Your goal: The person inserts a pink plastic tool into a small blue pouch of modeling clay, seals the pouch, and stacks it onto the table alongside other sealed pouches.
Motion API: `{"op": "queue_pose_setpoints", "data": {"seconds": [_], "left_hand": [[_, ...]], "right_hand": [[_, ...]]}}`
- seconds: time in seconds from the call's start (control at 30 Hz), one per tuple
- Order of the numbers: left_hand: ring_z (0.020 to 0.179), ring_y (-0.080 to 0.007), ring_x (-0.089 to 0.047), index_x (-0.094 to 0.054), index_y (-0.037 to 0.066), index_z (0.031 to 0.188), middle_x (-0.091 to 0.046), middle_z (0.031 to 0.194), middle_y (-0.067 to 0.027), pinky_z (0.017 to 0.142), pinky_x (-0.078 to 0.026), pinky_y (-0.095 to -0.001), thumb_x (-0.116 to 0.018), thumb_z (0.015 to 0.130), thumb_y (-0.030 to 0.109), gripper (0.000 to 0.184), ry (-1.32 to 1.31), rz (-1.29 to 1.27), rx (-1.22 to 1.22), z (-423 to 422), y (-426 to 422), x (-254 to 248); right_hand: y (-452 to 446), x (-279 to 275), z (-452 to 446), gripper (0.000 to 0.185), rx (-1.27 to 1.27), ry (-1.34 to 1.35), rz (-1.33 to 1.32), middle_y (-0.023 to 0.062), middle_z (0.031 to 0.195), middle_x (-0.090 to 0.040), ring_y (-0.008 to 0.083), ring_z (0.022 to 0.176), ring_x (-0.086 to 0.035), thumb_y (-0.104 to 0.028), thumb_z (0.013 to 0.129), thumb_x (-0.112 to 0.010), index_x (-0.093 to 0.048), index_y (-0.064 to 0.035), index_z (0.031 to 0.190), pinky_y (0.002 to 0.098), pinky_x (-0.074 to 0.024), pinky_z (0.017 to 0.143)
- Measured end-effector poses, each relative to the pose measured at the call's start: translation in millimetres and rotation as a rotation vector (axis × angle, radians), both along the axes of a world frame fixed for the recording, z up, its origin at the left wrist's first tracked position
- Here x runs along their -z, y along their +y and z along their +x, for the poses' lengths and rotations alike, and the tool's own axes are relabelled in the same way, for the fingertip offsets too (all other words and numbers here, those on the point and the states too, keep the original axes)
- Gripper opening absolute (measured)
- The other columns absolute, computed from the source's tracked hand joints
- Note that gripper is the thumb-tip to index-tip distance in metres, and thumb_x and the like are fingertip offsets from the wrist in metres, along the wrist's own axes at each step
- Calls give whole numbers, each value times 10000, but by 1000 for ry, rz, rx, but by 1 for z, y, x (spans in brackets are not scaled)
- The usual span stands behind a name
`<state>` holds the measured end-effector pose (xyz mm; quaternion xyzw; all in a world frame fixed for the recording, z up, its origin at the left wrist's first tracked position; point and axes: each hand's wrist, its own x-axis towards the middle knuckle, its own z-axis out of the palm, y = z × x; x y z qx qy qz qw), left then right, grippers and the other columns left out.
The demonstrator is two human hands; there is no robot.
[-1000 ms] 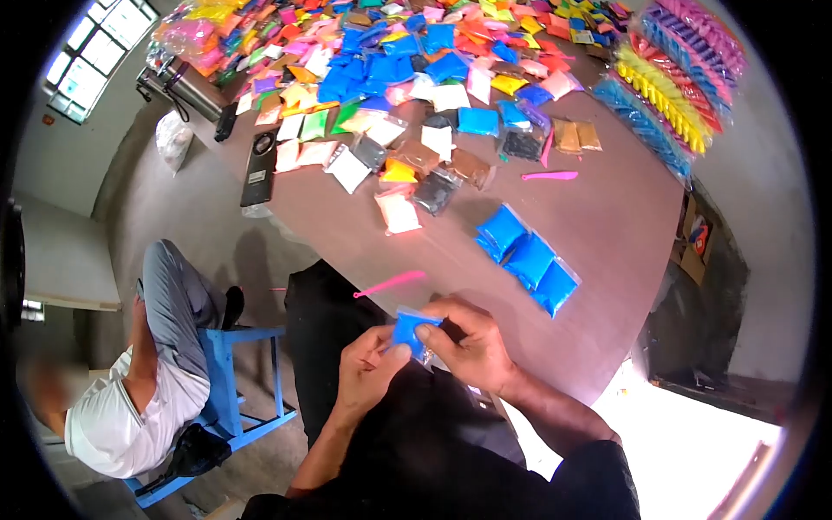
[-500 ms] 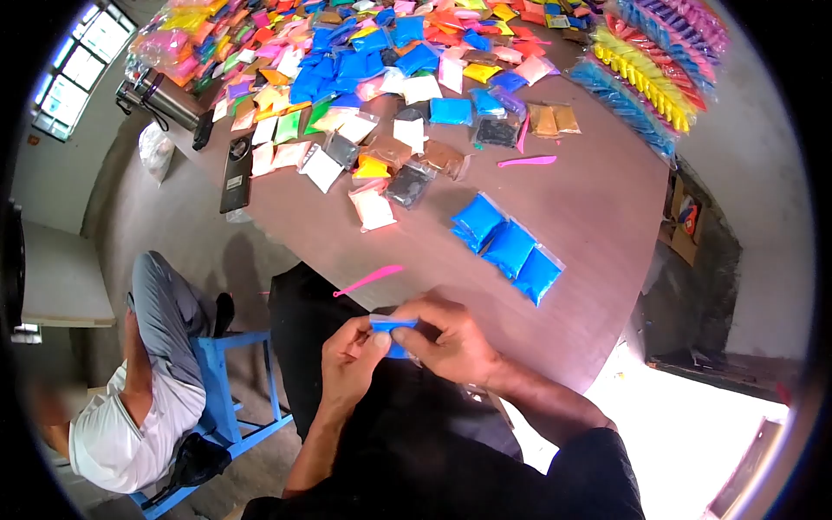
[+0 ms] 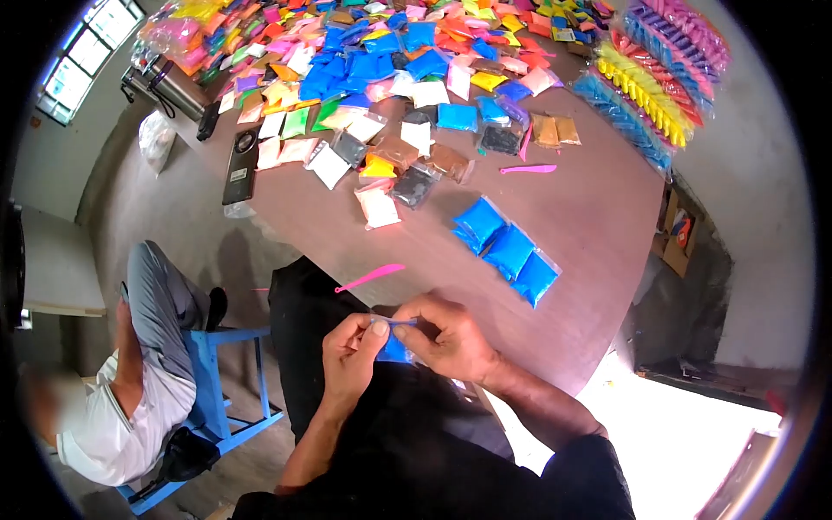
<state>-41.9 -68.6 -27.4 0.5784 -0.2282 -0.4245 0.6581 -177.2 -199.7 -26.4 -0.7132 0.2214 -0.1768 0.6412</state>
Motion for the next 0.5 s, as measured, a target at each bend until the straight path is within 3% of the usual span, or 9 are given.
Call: {"op": "queue_pose_setpoints", "data": {"seconds": [0.07, 0.2, 0.27, 0.43, 0.5], "left_hand": [[795, -50, -580, -649, -42, 995, -663, 889, -17, 718, -477, -216, -661, 995, 154, 196, -46, 48, 43, 1, 4, 7], [761, -41, -561, -647, -41, 968, -645, 847, -3, 680, -461, -210, -662, 996, 158, 202, -110, 28, 36, 1, 2, 3], [732, -41, -559, -655, -42, 971, -640, 815, 3, 656, -454, -205, -660, 999, 167, 211, -11, -51, 35, 0, 2, 4], [730, -40, -547, -670, -36, 996, -630, 810, 11, 651, -446, -212, -649, 1003, 156, 193, -38, -43, 73, -4, 10, 5], [727, -35, -530, -675, -30, 983, -618, 811, 18, 650, -436, -213, -637, 1007, 139, 175, -54, -37, 114, -4, 13, 0]], "right_hand": [[2, 6, 0, 121, 45, -71, -113, 56, 913, -643, 79, 707, -597, -57, 920, -724, -708, -20, 1034, 245, -464, 596], [3, -1, 0, 112, 58, -60, -92, 57, 911, -649, 86, 705, -600, -60, 918, -731, -719, -25, 1023, 248, -463, 599], [2, -11, -3, 101, 4, 37, -112, 66, 962, -659, 109, 833, -625, -16, 932, -710, -700, 12, 1028, 262, -499, 702], [5, -25, -9, 92, -25, 64, -11, 47, 938, -654, 91, 822, -604, -24, 944, -697, -696, 11, 1029, 260, -487, 693], [8, -25, -14, 81, 9, 90, 68, 9, 877, -629, 55, 756, -577, -48, 938, -702, -720, -21, 1013, 237, -455, 627]]}}
